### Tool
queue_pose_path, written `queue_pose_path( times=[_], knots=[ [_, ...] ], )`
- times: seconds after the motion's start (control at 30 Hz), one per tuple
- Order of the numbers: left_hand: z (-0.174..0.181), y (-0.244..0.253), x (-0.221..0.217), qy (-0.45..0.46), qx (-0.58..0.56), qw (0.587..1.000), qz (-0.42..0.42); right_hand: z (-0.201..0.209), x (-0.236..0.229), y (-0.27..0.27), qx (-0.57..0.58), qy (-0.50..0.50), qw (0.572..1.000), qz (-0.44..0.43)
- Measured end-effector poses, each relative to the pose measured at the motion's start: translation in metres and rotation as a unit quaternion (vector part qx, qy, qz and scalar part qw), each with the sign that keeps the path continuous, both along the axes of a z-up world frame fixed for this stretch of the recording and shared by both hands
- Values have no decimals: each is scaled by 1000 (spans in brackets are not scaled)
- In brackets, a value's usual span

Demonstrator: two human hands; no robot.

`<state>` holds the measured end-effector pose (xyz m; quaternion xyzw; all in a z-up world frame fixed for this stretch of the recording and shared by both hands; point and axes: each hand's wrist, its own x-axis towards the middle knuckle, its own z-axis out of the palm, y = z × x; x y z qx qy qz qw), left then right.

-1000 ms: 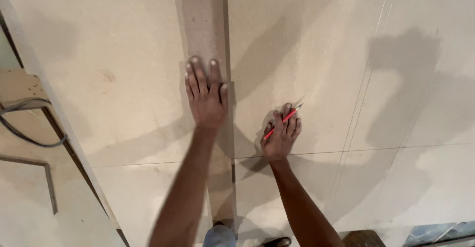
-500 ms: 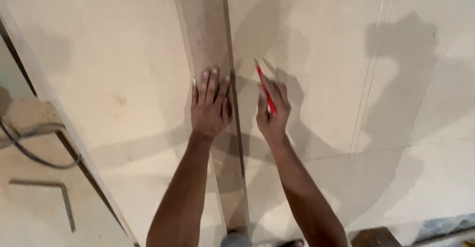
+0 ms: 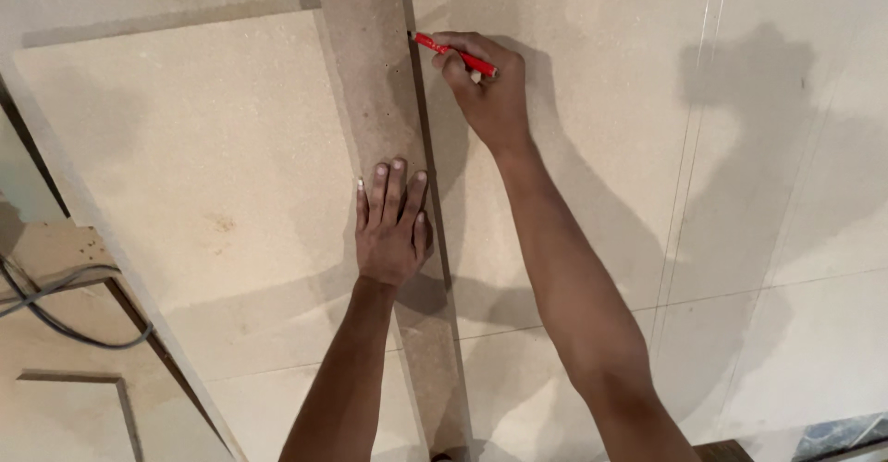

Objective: The person uses a red pencil and a wooden straightedge to draw straight lines on a large, light-colored wooden board. They reposition the straightedge multiple times to create parallel lines across the surface. The person is sitting on the floor during the process.

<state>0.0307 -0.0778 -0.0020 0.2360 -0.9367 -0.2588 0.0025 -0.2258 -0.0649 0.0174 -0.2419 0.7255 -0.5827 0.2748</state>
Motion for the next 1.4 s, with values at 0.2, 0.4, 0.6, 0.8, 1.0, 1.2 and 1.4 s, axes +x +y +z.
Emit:
queue_pose_path(
  times=[0.2, 0.4, 0.6, 0.8, 1.0, 1.2, 1.4],
  knots=[
    [2, 0, 0, -17, -10, 1000, 0, 2, 7, 9, 29, 14, 999, 19],
    [0, 2, -1, 5, -16, 1000, 4, -20, -6, -21, -27, 160, 987, 22],
    [11, 2, -2, -16, -3, 1000, 7, -16, 2, -16, -49, 238, 969, 40],
    [4, -2, -2, -38, -2, 999, -10, 7, 52, 50, 51, 183, 977, 92],
    [1, 1, 3, -28, -33, 999, -18, 59, 183, 175, 138, 127, 975, 117],
    [-6, 4, 6, -82, -36, 996, -30, 92, 304, 293, 197, -3, 973, 123],
    [-6, 5, 3, -61, -48, 997, -25, 98, 344, 342, 264, -78, 950, 144]
  ],
)
